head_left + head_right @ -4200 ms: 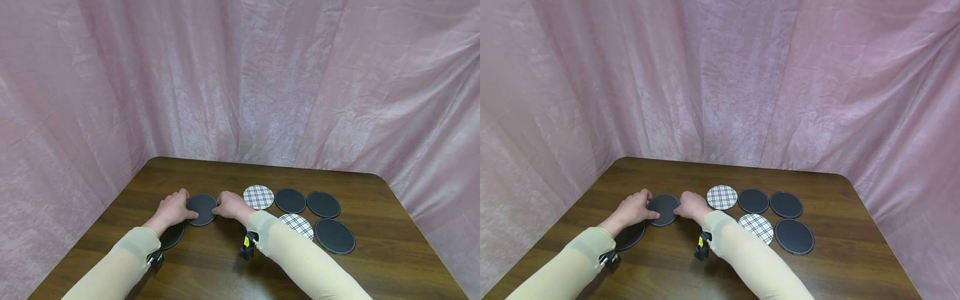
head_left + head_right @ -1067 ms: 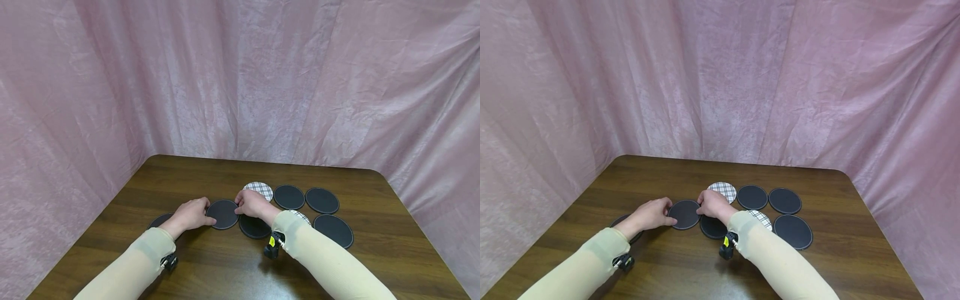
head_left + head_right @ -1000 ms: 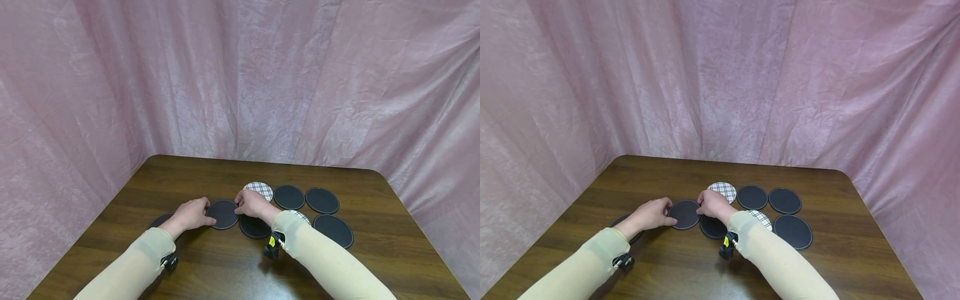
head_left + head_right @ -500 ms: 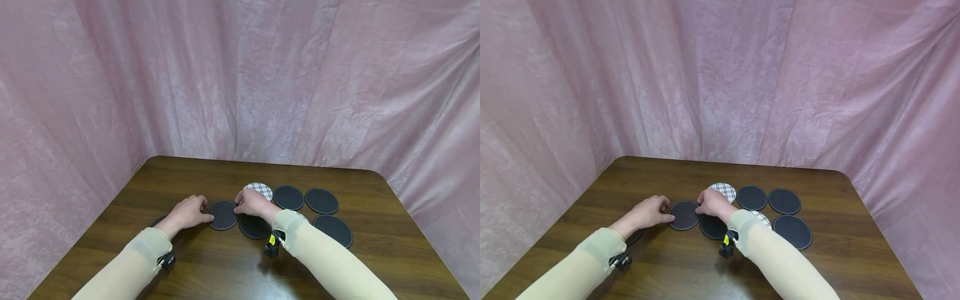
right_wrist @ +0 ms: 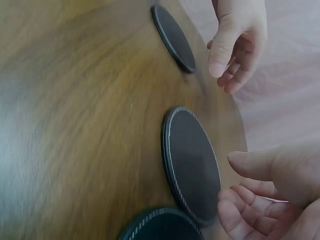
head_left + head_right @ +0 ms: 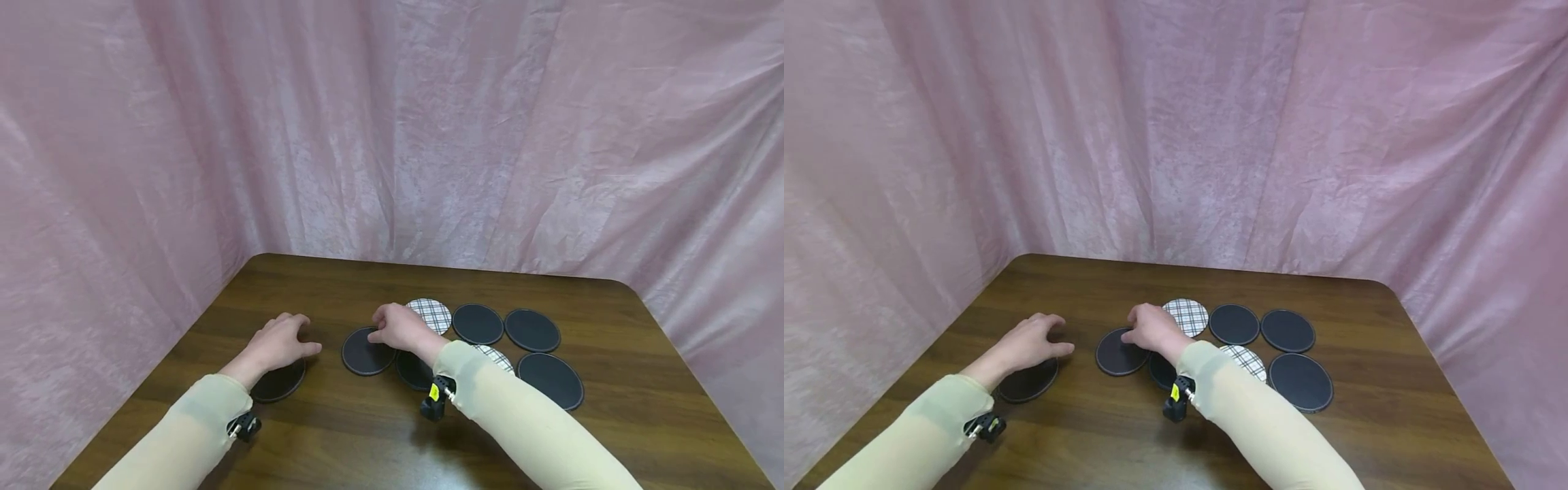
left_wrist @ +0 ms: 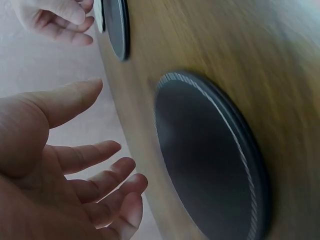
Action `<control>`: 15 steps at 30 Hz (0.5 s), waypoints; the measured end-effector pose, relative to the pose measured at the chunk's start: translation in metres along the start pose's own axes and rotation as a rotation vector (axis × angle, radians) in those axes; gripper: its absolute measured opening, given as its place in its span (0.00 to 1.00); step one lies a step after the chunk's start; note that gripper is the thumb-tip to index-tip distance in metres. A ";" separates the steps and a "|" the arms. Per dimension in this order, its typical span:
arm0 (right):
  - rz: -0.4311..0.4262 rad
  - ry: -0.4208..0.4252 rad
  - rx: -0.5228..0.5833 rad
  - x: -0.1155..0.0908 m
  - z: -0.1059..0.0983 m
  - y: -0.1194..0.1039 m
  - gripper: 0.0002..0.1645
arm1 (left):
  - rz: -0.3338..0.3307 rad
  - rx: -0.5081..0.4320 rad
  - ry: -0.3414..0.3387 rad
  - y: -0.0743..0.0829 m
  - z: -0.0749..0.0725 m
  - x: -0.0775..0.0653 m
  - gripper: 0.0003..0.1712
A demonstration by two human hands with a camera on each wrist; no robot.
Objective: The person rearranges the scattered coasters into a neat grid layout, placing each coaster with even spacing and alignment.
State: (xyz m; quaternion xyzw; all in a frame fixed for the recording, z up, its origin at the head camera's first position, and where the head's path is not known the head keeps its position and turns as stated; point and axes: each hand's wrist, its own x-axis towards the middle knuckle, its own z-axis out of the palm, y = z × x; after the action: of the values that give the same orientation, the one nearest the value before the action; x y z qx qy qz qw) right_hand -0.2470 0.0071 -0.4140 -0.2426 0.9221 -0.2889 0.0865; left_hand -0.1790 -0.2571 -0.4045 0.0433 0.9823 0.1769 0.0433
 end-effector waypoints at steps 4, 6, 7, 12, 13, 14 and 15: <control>-0.024 -0.014 0.000 0.002 0.006 -0.009 0.24 | -0.037 0.007 0.007 -0.014 -0.005 -0.007 0.40; -0.030 -0.024 -0.009 0.003 0.009 -0.013 0.25 | -0.050 0.003 0.012 -0.021 -0.007 -0.010 0.40; -0.029 -0.031 -0.011 0.004 0.011 -0.015 0.25 | -0.050 0.002 0.016 -0.024 -0.007 -0.010 0.40; -0.041 -0.058 -0.011 0.008 0.018 -0.026 0.26 | -0.047 -0.004 0.019 -0.037 -0.010 -0.016 0.40; -0.043 -0.062 -0.009 0.009 0.020 -0.028 0.26 | -0.048 -0.004 0.015 -0.039 -0.011 -0.018 0.40; -0.044 -0.066 -0.007 0.009 0.022 -0.031 0.25 | -0.052 -0.006 0.009 -0.042 -0.011 -0.020 0.41; -0.044 -0.070 -0.007 0.009 0.024 -0.033 0.25 | -0.055 -0.005 0.004 -0.044 -0.012 -0.022 0.41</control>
State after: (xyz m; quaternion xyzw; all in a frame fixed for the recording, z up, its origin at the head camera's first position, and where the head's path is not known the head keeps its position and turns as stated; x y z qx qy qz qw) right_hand -0.2344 -0.0331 -0.4146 -0.2733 0.9138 -0.2789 0.1116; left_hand -0.1617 -0.3043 -0.4075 0.0155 0.9828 0.1782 0.0464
